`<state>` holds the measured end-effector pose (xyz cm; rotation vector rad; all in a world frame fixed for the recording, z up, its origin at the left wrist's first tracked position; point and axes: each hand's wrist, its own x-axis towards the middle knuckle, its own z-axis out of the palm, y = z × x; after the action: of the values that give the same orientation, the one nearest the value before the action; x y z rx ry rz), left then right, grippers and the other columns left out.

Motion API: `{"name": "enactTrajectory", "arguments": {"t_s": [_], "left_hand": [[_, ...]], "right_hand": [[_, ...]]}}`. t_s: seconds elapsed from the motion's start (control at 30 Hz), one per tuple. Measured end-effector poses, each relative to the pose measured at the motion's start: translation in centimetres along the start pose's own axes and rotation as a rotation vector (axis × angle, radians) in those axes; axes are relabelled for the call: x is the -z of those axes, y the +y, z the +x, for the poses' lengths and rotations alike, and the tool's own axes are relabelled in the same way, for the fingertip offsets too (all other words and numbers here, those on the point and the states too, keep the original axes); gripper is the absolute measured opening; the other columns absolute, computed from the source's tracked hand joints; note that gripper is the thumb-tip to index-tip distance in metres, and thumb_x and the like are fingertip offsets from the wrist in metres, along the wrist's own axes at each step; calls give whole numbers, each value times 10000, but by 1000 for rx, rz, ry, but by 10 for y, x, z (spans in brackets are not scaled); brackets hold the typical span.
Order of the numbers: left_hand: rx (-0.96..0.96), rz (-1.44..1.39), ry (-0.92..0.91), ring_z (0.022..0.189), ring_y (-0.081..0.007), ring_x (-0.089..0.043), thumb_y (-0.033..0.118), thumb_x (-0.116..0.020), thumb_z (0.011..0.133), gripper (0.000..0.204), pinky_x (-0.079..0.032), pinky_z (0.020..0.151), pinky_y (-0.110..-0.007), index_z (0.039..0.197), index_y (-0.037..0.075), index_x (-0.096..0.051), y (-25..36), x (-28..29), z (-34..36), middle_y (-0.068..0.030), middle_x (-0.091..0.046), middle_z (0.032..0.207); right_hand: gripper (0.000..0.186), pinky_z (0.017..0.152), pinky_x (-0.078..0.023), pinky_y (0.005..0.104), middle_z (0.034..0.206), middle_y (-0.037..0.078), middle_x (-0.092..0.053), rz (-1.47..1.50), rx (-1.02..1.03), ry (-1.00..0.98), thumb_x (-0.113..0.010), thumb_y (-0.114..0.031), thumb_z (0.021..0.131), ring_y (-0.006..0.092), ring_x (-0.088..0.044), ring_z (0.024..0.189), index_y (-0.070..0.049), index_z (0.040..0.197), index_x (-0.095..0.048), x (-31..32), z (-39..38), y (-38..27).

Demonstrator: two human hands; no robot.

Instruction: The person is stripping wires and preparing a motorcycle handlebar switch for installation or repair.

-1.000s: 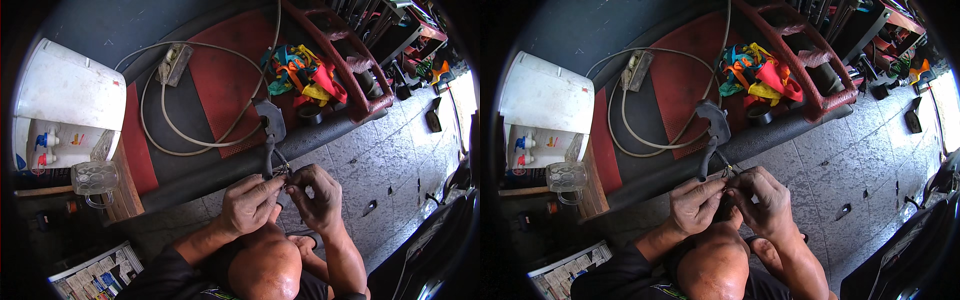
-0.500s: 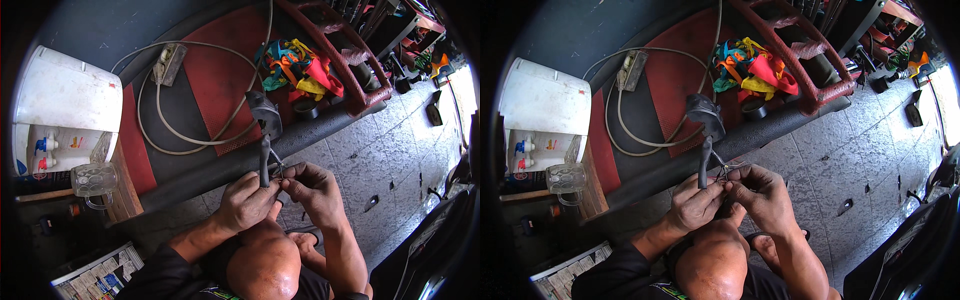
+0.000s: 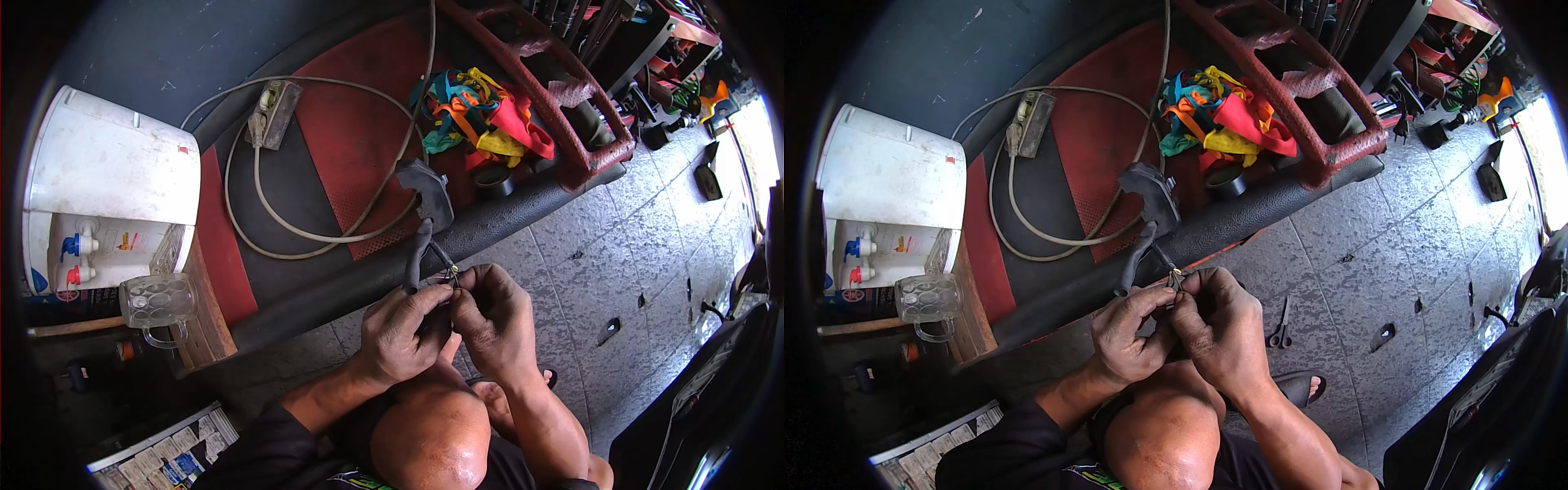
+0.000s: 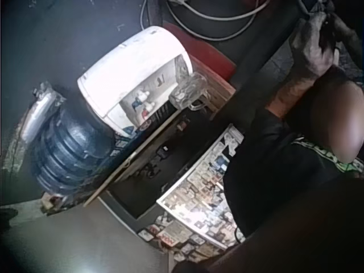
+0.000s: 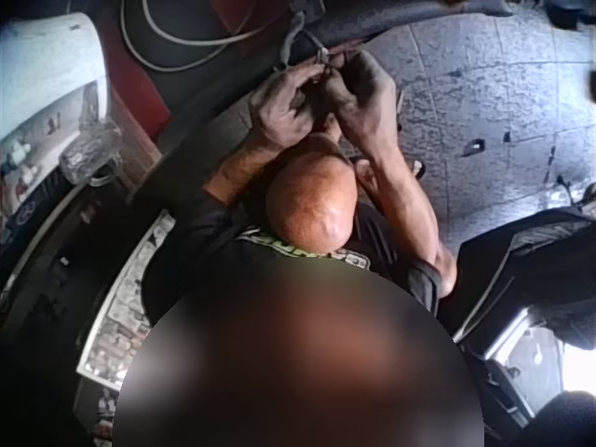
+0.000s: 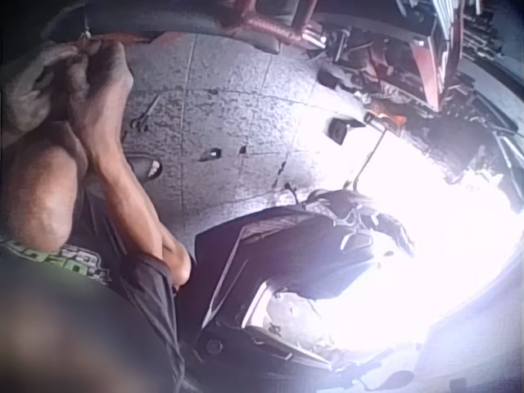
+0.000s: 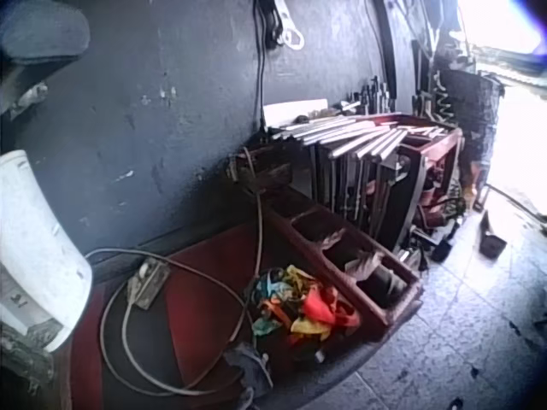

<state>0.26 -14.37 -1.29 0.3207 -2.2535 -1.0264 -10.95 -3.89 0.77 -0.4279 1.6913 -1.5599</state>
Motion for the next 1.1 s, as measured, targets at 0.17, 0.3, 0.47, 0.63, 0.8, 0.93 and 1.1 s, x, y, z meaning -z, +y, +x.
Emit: {"name": "enactTrajectory", "arguments": {"t_s": [0.17, 0.3, 0.47, 0.63, 0.8, 0.93, 1.1], "left_hand": [[138, -63, -51, 837, -285, -726, -58, -688, 804, 312, -590, 731, -352, 1114, -37, -667, 8, 10, 7, -169, -715, 966], [265, -133, -82, 625, -120, -589, 10, -722, 830, 210, -470, 561, -258, 1030, -47, -688, 16, 16, 15, -93, -668, 788], [364, -219, -143, 761, -208, -722, 8, -690, 876, 149, -564, 665, -295, 1016, -43, -702, 19, 23, 23, -147, -719, 874], [434, -259, -192, 745, -169, -713, 16, -675, 904, 127, -554, 653, -287, 1013, -45, -700, 20, 24, 26, -133, -719, 864], [365, -269, -149, 740, -145, -705, 13, -676, 916, 145, -547, 640, -278, 1049, -43, -688, 16, 18, 26, -110, -709, 839], [413, -270, -17, 778, -172, -712, -27, -689, 889, 193, -556, 654, -286, 1082, -36, -680, 20, 11, 21, -121, -710, 860], [141, -79, -39, 800, -236, -720, -60, -690, 863, 236, -575, 681, -321, 1097, -31, -680, 18, 13, 23, -147, -708, 890]], "right_hand": [[89, 655, -522, 254, 811, 69, -690, 18, -20, 56, -672, -28, 916, 78, -627, 737, 52, 952, -657, 1, -6, -8], [111, 677, -533, 282, 837, 105, -682, -129, 96, 13, -693, 18, 879, 170, -682, 767, 34, 989, -697, 9, -5, -15], [154, 699, -543, 318, 891, 133, -678, -227, 291, -28, -675, 54, 856, 241, -698, 796, 18, 1002, -703, 16, -5, -20], [160, 714, -546, 321, 922, 143, -677, -272, 419, 27, -661, 66, 860, 252, -695, 807, 15, 1006, -698, 13, -6, -13], [161, 740, -547, 321, 930, 146, -679, -107, 457, 88, -649, 82, 869, 258, -686, 819, 24, 1018, -662, 8, -7, 3], [169, 759, -548, 317, 943, 149, -686, -105, 440, 151, -644, 88, 871, 262, -691, 833, 24, 1027, -650, 3, -7, 10], [174, 765, -544, 315, 952, 152, -690, -125, 493, 161, -641, 93, 869, 260, -693, 831, 15, 1024, -652, 1, -7, 10]]}}
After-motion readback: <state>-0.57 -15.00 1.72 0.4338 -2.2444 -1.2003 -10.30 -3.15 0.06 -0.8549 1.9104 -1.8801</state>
